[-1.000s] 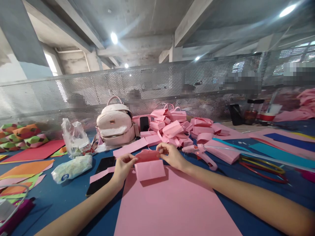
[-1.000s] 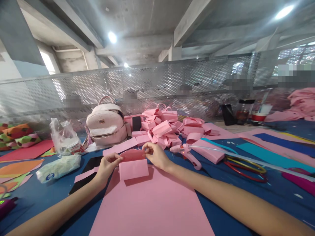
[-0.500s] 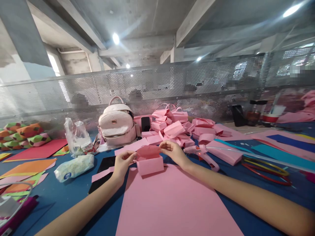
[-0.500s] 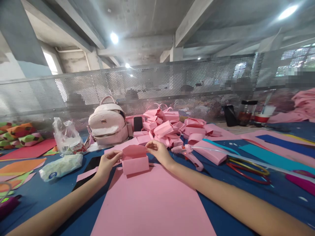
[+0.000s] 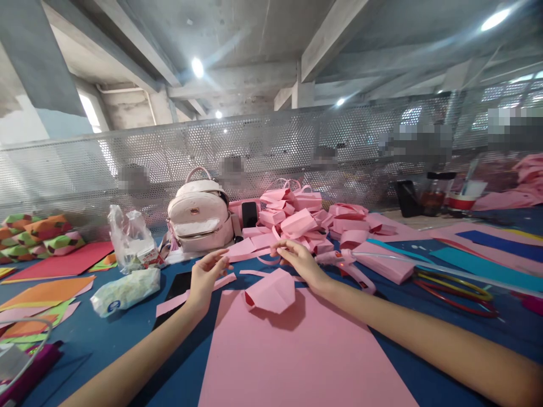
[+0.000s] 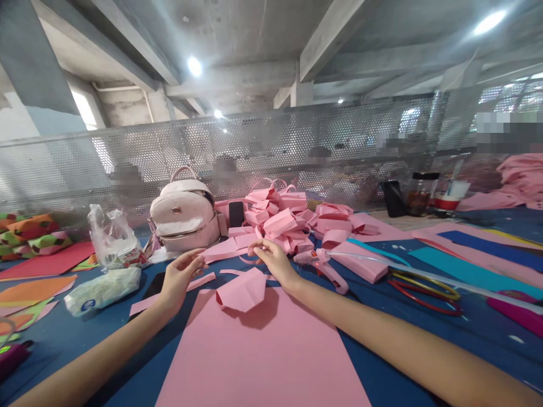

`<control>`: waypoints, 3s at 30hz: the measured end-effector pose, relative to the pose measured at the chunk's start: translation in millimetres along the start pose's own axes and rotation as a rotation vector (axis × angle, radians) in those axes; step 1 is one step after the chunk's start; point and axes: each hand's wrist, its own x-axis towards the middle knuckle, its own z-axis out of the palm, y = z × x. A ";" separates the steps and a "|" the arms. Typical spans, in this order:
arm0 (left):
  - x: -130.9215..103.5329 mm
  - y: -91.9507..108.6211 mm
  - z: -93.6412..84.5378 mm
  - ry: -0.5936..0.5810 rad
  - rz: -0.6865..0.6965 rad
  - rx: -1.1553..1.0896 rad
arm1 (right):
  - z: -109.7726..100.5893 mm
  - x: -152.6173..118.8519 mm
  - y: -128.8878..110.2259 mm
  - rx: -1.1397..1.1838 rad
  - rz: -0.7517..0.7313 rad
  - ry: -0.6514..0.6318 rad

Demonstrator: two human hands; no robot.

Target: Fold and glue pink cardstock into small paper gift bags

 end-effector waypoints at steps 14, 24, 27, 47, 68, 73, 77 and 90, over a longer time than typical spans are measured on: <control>-41.7 51.6 34.2 -0.235 0.119 -0.001 | 7.3 -46.7 -69.4 -0.183 -0.050 -0.230; -83.2 52.9 54.3 -0.426 -0.012 -0.123 | 10.7 -77.5 -59.8 -0.041 0.055 -0.445; -85.0 44.5 55.3 -0.416 -0.067 -0.085 | 16.9 -79.4 -61.7 -0.021 0.060 -0.445; -93.6 34.2 46.8 -0.482 0.033 0.179 | -118.2 -116.9 -63.7 -0.697 0.106 -0.018; -82.8 40.3 42.3 -0.739 -0.100 0.198 | 18.9 -80.8 -74.1 -0.005 0.056 -0.427; -81.1 43.0 43.0 -0.752 -0.116 0.192 | 18.7 -81.1 -76.1 -0.054 0.017 -0.367; -80.7 46.0 44.3 -0.747 -0.116 0.198 | 18.3 -80.9 -76.9 -0.078 -0.023 -0.341; -79.2 43.3 44.1 -0.715 -0.052 0.268 | 16.0 -81.6 -78.5 -0.201 -0.187 -0.311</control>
